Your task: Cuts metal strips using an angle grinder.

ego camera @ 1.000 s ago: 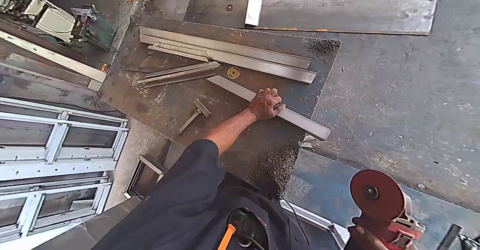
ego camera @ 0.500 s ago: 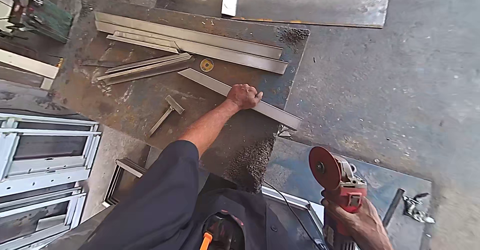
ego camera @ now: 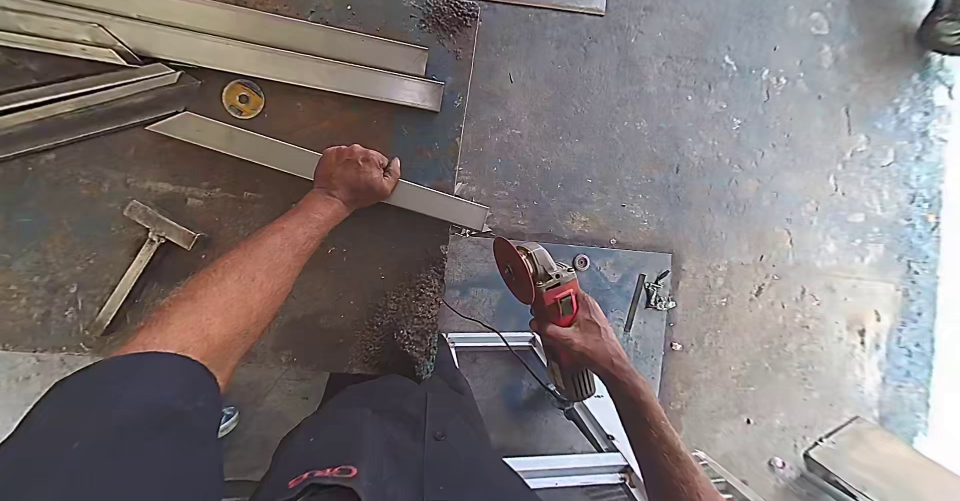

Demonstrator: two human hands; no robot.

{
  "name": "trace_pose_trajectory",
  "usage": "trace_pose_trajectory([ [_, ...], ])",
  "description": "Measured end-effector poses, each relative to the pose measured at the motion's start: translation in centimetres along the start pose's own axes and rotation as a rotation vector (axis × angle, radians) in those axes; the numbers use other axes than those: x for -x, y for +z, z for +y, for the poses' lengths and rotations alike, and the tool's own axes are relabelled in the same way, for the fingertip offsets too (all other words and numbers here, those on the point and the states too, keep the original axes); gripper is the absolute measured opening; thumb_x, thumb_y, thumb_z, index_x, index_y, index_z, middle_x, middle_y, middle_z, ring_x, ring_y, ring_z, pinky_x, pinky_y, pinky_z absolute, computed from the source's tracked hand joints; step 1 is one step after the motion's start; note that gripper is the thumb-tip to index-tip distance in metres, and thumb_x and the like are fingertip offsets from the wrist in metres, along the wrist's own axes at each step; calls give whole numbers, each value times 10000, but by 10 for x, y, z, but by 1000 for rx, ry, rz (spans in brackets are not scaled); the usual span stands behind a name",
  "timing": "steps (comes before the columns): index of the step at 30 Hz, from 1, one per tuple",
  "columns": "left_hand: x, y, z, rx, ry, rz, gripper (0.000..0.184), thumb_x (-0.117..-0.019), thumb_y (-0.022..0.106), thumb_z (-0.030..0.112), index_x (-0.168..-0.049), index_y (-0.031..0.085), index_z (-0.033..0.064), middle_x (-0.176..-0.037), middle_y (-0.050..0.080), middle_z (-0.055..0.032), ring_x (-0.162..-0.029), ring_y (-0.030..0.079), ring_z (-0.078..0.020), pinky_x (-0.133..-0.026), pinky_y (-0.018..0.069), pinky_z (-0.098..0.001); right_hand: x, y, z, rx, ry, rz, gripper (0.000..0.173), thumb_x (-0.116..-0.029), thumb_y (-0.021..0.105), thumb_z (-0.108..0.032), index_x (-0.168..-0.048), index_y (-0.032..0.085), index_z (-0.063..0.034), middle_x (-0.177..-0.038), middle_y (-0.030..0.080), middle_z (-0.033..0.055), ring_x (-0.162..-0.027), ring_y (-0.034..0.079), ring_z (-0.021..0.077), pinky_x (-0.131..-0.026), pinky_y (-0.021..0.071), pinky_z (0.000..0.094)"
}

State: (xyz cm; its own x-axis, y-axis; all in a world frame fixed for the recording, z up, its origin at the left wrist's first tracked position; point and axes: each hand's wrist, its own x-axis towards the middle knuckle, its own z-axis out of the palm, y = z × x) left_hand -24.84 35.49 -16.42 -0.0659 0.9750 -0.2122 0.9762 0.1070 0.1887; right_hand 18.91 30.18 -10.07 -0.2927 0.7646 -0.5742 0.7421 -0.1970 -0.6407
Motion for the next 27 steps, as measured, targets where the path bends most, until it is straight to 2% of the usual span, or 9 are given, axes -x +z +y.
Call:
trace_pose_trajectory([
  [11, 1, 2, -1, -7, 9, 35, 584, -1036, 331, 446, -613, 494, 78, -618, 609, -155, -649, 670, -364, -547, 436, -541, -27, -1, -4, 18, 11, -56, 746, -657, 830, -494, -1253, 609, -103, -1023, 710, -33, -927, 679, 29, -851, 579, 289],
  [16, 0, 5, -2, 2, 2, 35, 585, -1032, 317, 456, -604, 481, 92, -595, 589, -145, -631, 658, -355, -539, 424, -539, -31, -1, -4, 37, 13, -52, 738, -646, 824, -525, -1224, 619, -114, -980, 709, -40, -886, 683, 34, -804, 585, 300],
  [27, 0, 4, -1, 0, -2, 33, 583, -1032, 321, 452, -609, 489, 88, -613, 602, -151, -648, 667, -360, -547, 435, -549, -34, 0, -3, 53, 11, -58, 726, -644, 826, -507, -1217, 621, -111, -984, 713, -34, -892, 687, 45, -810, 588, 317],
])
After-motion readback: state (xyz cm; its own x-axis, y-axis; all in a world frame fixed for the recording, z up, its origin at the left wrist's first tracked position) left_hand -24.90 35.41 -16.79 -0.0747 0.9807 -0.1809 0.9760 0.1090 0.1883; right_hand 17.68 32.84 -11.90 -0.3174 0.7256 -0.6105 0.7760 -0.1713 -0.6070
